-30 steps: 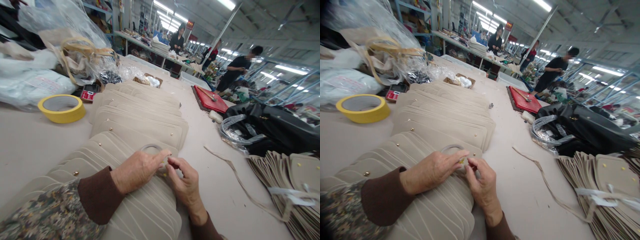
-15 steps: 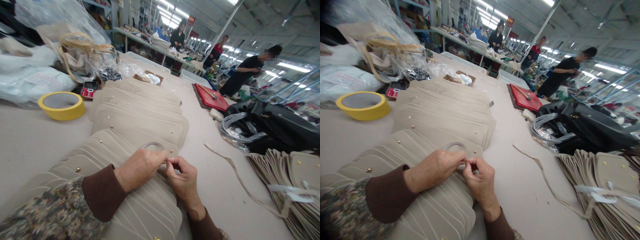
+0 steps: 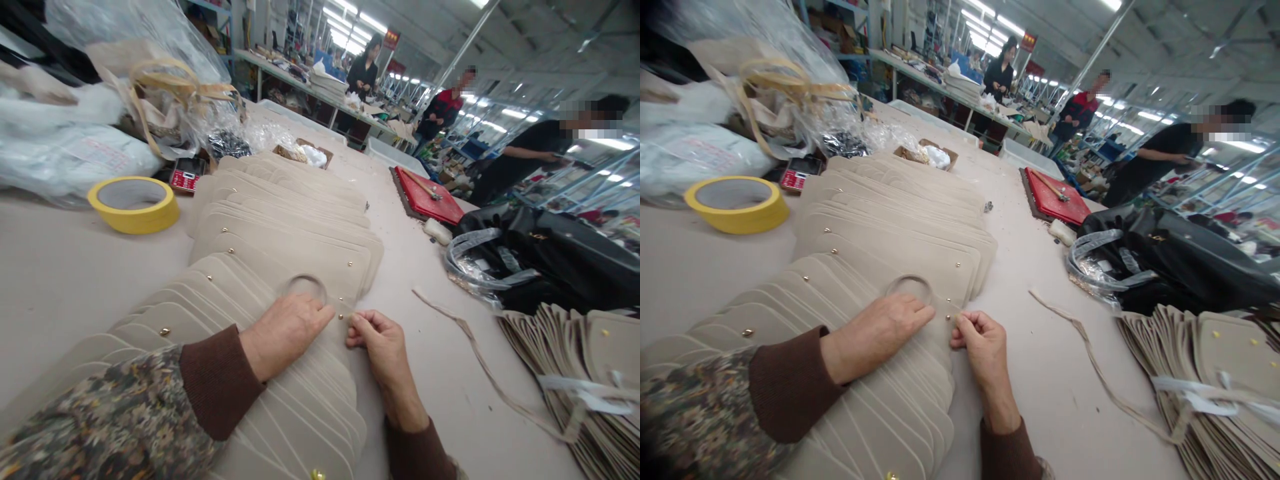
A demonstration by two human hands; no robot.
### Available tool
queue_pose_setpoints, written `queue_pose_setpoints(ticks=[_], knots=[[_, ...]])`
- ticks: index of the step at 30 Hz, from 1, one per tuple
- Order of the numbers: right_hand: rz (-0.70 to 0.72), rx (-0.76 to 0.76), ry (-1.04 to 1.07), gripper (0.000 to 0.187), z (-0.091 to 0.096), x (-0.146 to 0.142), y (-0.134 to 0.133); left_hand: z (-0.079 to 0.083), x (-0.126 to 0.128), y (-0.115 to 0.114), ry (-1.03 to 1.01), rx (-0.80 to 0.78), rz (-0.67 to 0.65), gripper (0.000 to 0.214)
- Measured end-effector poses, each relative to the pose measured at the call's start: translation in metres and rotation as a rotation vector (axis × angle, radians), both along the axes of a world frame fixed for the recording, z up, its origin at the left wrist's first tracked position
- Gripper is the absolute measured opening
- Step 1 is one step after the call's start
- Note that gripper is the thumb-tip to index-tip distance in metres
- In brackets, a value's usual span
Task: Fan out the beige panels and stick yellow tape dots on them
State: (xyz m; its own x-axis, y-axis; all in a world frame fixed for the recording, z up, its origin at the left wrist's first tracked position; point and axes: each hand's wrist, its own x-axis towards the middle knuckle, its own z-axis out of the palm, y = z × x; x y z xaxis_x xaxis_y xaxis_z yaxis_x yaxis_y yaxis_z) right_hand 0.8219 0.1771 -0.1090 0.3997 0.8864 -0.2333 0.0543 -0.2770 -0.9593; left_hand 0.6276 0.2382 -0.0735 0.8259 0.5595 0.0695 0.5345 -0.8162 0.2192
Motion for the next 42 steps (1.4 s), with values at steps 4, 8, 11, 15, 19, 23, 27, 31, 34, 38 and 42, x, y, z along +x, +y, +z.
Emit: queue_pose_setpoints(ticks=[4, 8, 11, 15, 19, 23, 27, 31, 34, 38, 42], knots=[[0.070, -0.060, -0.038, 0.036, 0.001, 0.000, -0.002, 0.004, -0.002, -0.002, 0.017, -0.068, -0.017, 0.012], [0.130, -0.085, -0.187, 0.032, 0.004, -0.004, -0.004, 0.002, -0.003, -0.003, -0.009, -0.060, -0.027, 0.009], [0.190, -0.082, -0.335, 0.028, 0.006, -0.008, -0.005, 0.000, -0.003, -0.002, -0.015, -0.051, -0.032, 0.008], [0.268, -0.017, -0.601, 0.023, 0.006, -0.011, -0.004, 0.000, -0.004, -0.001, -0.027, -0.070, -0.038, 0.010], [0.278, 0.045, -0.771, 0.022, 0.007, -0.015, -0.002, 0.002, -0.004, -0.001, -0.021, -0.077, -0.034, 0.011], [0.258, 0.007, -0.788, 0.017, 0.003, -0.014, -0.002, 0.002, -0.004, -0.002, -0.001, -0.080, -0.021, 0.011], [0.163, -0.014, -0.714, 0.022, -0.001, -0.010, -0.009, 0.004, -0.004, -0.002, 0.004, -0.063, -0.008, 0.010], [0.244, 0.101, -0.746, 0.019, -0.004, -0.010, -0.016, 0.005, -0.005, -0.001, -0.004, -0.080, -0.015, 0.010], [0.231, 0.152, -0.792, 0.018, -0.006, -0.012, -0.015, 0.004, -0.005, -0.001, -0.023, -0.080, -0.015, 0.011], [0.231, 0.137, -0.809, 0.021, -0.005, -0.016, -0.009, 0.001, -0.004, -0.001, -0.033, -0.079, -0.025, 0.010], [0.262, 0.097, -0.856, 0.023, 0.001, -0.020, -0.003, -0.002, -0.004, 0.000, -0.045, -0.062, -0.022, 0.010]])
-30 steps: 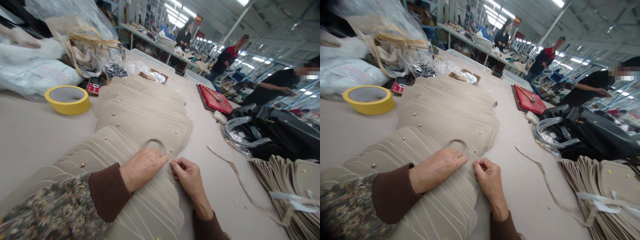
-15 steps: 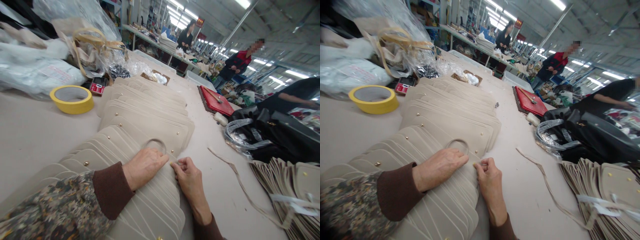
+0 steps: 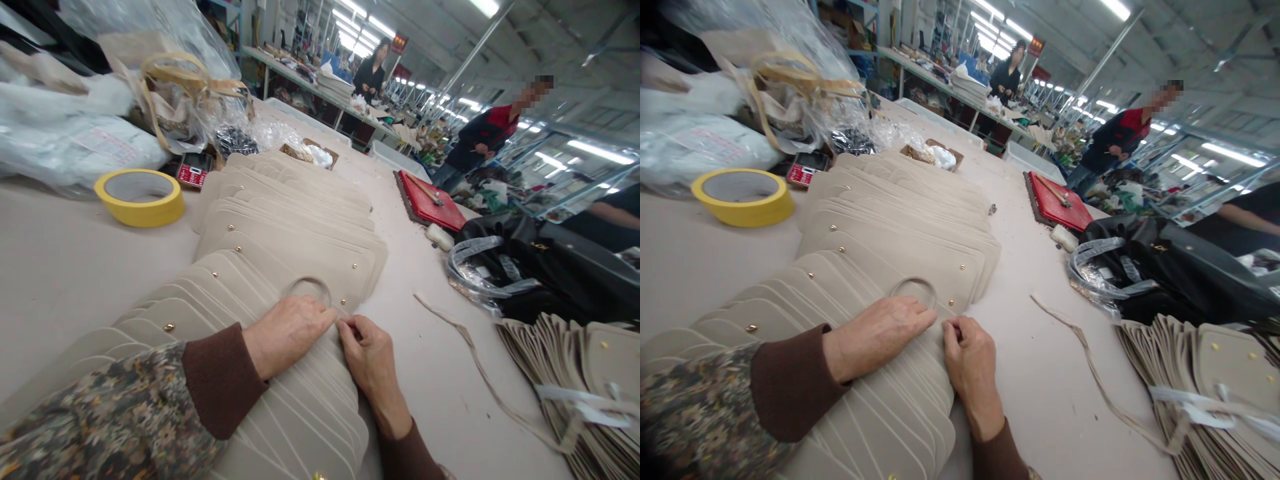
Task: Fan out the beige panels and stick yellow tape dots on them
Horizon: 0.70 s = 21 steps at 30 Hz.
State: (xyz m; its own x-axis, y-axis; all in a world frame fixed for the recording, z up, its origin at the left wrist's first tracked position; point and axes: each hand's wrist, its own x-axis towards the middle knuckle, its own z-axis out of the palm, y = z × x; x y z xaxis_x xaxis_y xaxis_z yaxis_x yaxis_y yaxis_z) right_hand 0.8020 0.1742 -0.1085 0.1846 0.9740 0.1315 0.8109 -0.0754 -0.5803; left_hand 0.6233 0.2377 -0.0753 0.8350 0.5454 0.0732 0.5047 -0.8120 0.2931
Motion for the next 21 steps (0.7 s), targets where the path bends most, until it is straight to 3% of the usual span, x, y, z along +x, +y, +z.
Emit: queue_pose_setpoints(ticks=[9, 12, 15, 18, 21], knots=[[0.024, -0.279, 0.010, 0.015, 0.017, -0.001, -0.002, 0.000, -0.005, 0.003, -0.316, 0.086, -0.001, 0.016], [-0.012, -0.274, 0.049, 0.007, 0.016, -0.001, -0.001, -0.006, -0.005, 0.003, -0.381, 0.060, -0.056, 0.018], [-0.015, -0.172, 0.185, 0.006, 0.013, 0.002, -0.003, -0.016, -0.004, 0.002, -0.420, 0.088, -0.065, 0.030], [0.026, 0.060, 0.324, 0.012, 0.010, 0.004, -0.007, -0.022, -0.004, 0.002, -0.400, 0.136, -0.034, 0.040], [0.140, 0.284, 0.280, 0.015, 0.012, 0.003, -0.009, -0.021, -0.003, 0.001, -0.341, 0.122, -0.014, 0.036]])
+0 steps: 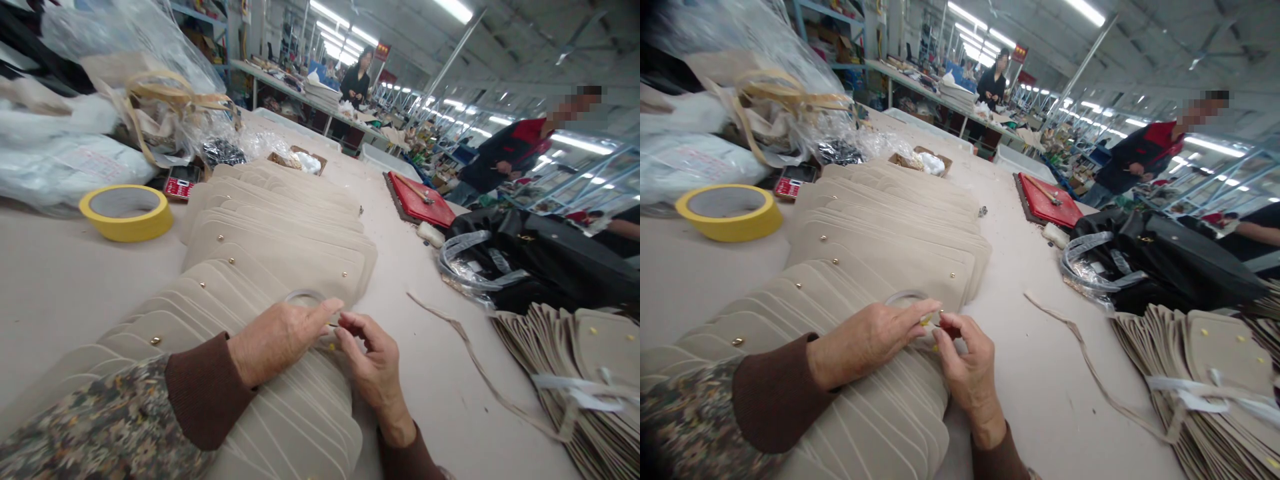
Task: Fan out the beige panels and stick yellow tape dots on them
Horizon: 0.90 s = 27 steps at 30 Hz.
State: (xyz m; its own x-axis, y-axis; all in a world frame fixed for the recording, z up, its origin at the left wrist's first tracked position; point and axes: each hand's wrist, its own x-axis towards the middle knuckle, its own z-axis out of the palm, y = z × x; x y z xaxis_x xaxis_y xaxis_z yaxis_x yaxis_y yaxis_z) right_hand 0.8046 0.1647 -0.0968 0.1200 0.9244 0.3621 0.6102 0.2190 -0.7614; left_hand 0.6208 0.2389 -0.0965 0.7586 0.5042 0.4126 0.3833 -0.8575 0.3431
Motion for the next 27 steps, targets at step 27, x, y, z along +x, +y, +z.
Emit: queue_pose_setpoints(ticks=[27], knots=[[-0.309, -0.276, 0.675, 0.032, -0.003, 0.014, 0.017, 0.018, 0.006, 0.005, 0.220, 0.024, 0.093, 0.015]])
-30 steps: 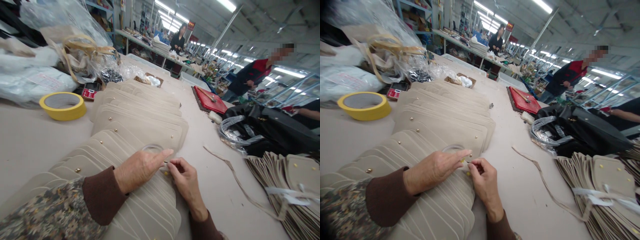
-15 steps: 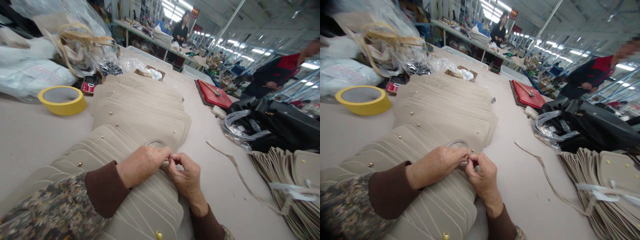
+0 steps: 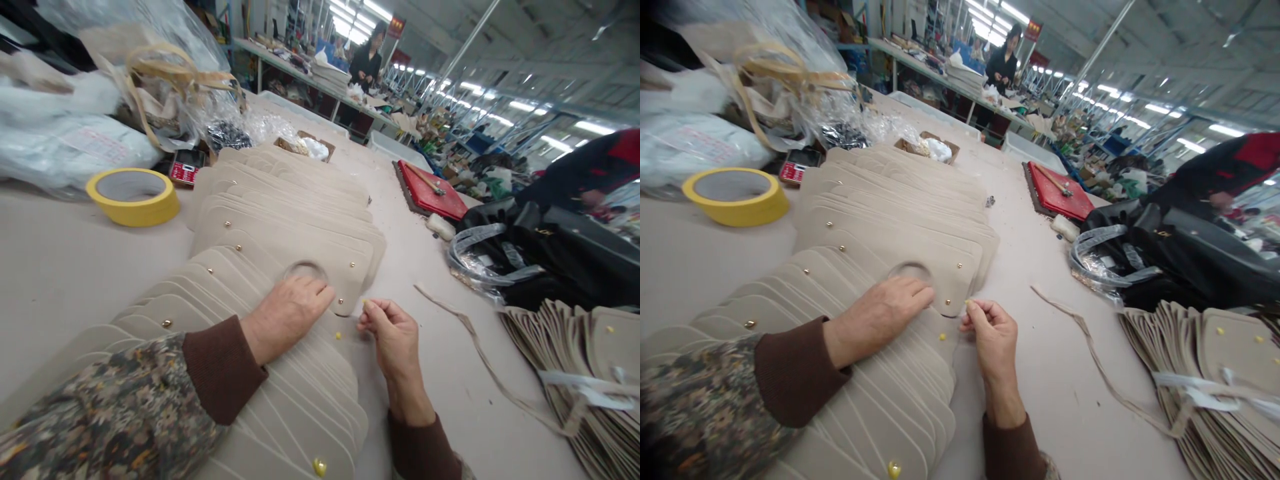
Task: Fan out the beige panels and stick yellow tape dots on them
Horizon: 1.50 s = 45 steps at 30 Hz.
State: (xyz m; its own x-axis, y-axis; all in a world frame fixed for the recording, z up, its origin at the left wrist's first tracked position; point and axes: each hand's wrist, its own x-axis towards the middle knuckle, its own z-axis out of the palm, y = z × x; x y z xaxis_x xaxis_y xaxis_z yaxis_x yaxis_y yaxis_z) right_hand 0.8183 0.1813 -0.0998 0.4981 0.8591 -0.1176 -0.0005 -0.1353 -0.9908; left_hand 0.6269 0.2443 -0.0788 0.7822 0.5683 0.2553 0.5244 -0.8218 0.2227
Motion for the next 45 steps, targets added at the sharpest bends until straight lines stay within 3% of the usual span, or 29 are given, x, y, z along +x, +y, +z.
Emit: queue_pose_setpoints(ticks=[10, 15, 23, 30, 35, 38, 41, 45], knots=[[0.208, -0.170, -0.237, 0.031, -0.007, -0.006, -0.003, 0.003, 0.000, -0.003, 0.121, -0.091, -0.027, 0.014], [0.263, -0.162, -0.484, 0.027, -0.007, -0.009, -0.002, 0.004, 0.000, -0.004, 0.134, -0.096, -0.037, 0.013], [0.333, -0.146, -0.697, 0.024, -0.002, -0.012, 0.000, -0.001, 0.000, -0.001, 0.073, -0.070, -0.070, 0.013], [0.348, -0.147, -0.791, 0.017, 0.001, -0.015, 0.005, -0.001, 0.000, -0.001, 0.086, -0.089, -0.090, 0.015], [0.241, -0.188, -0.604, 0.029, -0.007, -0.008, -0.004, -0.001, -0.002, -0.001, 0.067, -0.089, -0.095, 0.014], [0.301, -0.183, -0.533, 0.022, -0.010, -0.004, -0.010, -0.002, -0.001, 0.001, 0.057, -0.092, -0.087, 0.013], [0.329, -0.088, -0.698, 0.018, -0.009, -0.007, -0.011, -0.006, -0.002, 0.002, 0.043, -0.087, -0.092, 0.013], [0.236, -0.007, -0.925, 0.020, -0.006, -0.028, -0.017, -0.024, -0.004, -0.005, -0.080, -0.019, -0.083, 0.017]])
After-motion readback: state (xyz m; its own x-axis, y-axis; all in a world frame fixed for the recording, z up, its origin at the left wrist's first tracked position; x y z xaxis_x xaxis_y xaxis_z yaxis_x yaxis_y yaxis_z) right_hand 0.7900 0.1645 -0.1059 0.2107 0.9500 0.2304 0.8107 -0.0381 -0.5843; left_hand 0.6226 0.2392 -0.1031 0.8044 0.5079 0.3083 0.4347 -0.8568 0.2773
